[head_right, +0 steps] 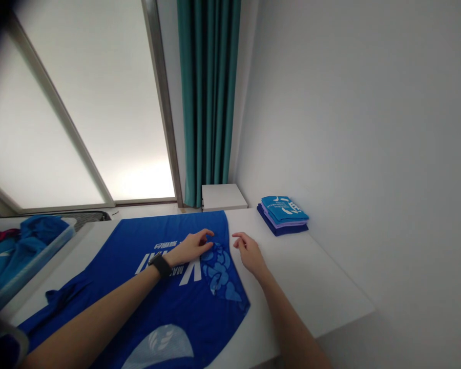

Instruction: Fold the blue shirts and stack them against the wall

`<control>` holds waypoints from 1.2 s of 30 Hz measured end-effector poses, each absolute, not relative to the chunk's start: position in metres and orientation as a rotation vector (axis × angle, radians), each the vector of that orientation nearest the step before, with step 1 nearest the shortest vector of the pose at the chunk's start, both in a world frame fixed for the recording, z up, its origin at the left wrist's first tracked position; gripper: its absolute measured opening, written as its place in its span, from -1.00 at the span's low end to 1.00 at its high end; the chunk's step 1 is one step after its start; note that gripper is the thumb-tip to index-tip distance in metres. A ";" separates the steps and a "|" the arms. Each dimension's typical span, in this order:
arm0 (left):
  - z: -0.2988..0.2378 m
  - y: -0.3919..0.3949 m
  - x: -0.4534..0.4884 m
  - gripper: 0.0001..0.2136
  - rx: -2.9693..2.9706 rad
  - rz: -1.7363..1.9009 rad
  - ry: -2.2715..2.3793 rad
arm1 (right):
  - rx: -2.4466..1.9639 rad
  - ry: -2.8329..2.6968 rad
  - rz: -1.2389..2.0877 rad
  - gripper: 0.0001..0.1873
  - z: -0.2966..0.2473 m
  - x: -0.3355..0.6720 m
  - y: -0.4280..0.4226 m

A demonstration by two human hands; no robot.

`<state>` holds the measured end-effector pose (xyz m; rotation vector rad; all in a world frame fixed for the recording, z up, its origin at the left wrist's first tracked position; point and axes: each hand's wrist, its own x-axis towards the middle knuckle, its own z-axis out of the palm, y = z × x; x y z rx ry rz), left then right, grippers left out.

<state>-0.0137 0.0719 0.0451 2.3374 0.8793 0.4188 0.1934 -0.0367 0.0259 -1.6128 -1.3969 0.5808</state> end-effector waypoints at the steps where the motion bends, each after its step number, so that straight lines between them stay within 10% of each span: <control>1: 0.043 0.070 -0.014 -0.70 2.360 0.418 0.884 | -1.645 -1.426 0.524 -0.68 0.021 0.197 -0.035; 36: 0.021 0.062 -0.018 -0.77 2.527 0.567 0.874 | -1.894 -1.947 0.198 -0.68 0.011 0.178 -0.004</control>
